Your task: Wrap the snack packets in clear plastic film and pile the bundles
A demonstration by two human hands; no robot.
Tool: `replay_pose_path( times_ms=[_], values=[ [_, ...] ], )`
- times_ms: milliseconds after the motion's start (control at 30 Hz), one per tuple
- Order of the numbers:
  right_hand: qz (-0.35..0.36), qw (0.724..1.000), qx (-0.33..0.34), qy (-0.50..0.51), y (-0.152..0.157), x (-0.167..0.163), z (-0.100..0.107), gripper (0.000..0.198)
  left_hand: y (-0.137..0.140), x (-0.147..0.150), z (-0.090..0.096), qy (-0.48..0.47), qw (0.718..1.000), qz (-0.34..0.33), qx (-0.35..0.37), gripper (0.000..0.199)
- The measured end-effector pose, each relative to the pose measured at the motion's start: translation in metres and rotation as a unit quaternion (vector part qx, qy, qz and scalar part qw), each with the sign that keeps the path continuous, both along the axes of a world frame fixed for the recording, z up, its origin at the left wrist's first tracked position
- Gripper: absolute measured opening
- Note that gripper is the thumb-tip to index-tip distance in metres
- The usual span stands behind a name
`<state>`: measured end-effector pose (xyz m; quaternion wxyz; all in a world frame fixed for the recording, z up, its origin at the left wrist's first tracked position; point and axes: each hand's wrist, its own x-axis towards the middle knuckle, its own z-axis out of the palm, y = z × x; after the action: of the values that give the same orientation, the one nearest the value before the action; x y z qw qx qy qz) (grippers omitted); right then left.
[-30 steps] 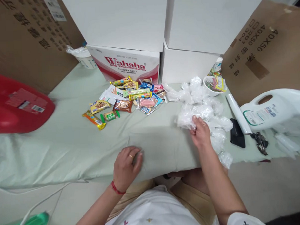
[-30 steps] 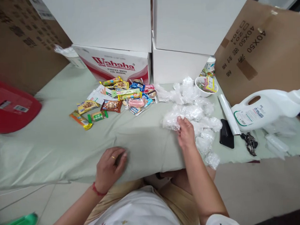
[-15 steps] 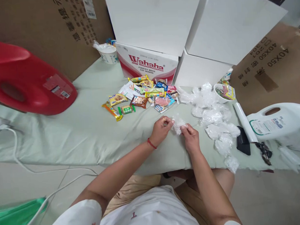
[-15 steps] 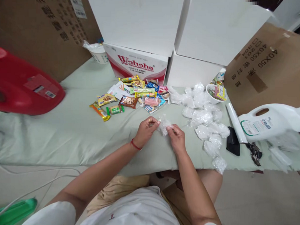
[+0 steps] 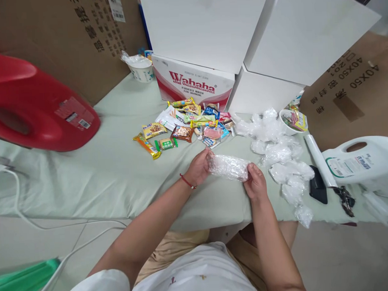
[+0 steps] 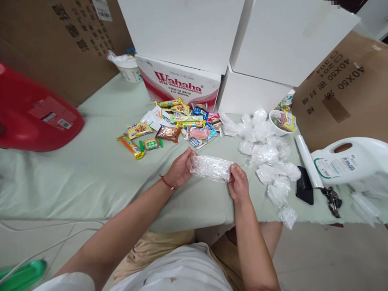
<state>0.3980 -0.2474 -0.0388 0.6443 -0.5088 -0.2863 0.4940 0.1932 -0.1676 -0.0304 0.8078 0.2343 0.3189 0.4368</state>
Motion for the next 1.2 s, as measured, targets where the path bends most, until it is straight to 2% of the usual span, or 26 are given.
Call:
replay_pose_path(
  times_ms=[100, 167, 233, 300, 367, 400, 467, 533, 600, 700, 800, 867, 933, 1067, 1200],
  values=[
    [0.098, 0.989, 0.014, -0.112, -0.002, 0.008, 0.007, 0.042, -0.001, -0.003, 0.003, 0.039, 0.994, -0.093, -0.030, 0.059],
    [0.172, 0.966, 0.017, -0.193, 0.003, 0.016, 0.015, 0.040, -0.005, -0.004, 0.004, 0.066, 0.983, -0.173, 0.013, 0.058],
    [0.187, 0.942, 0.020, -0.277, 0.011, 0.022, 0.025, 0.033, -0.007, -0.003, 0.002, 0.085, 0.969, -0.221, 0.075, 0.052],
    [0.099, 0.926, 0.022, -0.363, 0.017, 0.023, 0.034, 0.030, -0.009, 0.001, -0.003, 0.106, 0.968, -0.198, 0.111, 0.049],
    [-0.031, 0.906, 0.012, -0.422, 0.018, 0.014, 0.040, 0.032, -0.009, 0.005, -0.009, 0.122, 0.978, -0.116, 0.124, 0.049],
    [-0.066, 0.899, 0.002, -0.434, 0.017, 0.007, 0.042, 0.034, -0.008, 0.007, -0.011, 0.121, 0.981, -0.079, 0.126, 0.050],
    [-0.045, 0.899, -0.013, -0.436, 0.011, -0.013, 0.040, 0.037, -0.009, 0.011, -0.014, 0.106, 0.985, -0.048, 0.131, 0.050],
    [0.028, 0.901, -0.014, -0.434, 0.006, -0.032, 0.035, 0.039, -0.010, 0.014, -0.014, 0.092, 0.984, -0.054, 0.142, 0.051],
    [0.045, 0.904, -0.022, -0.424, 0.005, -0.043, 0.028, 0.037, -0.012, 0.015, -0.012, 0.094, 0.983, -0.056, 0.148, 0.052],
    [-0.034, 0.940, -0.047, -0.337, 0.007, -0.037, 0.021, 0.035, -0.013, 0.013, -0.009, 0.101, 0.986, -0.032, 0.128, 0.056],
    [-0.136, 0.975, -0.041, -0.173, 0.006, -0.017, 0.021, 0.038, -0.009, 0.010, -0.007, 0.100, 0.989, 0.007, 0.108, 0.056],
    [-0.177, 0.980, -0.042, -0.082, 0.001, -0.005, 0.021, 0.043, -0.006, 0.008, -0.005, 0.096, 0.990, 0.033, 0.097, 0.056],
    [-0.191, 0.979, -0.058, -0.046, -0.006, 0.005, 0.021, 0.047, -0.004, 0.005, -0.003, 0.087, 0.992, 0.037, 0.083, 0.059],
    [-0.145, 0.980, -0.093, -0.100, -0.025, 0.021, 0.020, 0.047, -0.002, -0.002, 0.001, 0.056, 0.998, -0.010, 0.021, 0.057],
    [-0.081, 0.969, -0.114, -0.204, -0.039, 0.047, 0.021, 0.043, 0.003, -0.007, 0.005, -0.007, 0.996, -0.048, -0.078, 0.042]
  ],
)
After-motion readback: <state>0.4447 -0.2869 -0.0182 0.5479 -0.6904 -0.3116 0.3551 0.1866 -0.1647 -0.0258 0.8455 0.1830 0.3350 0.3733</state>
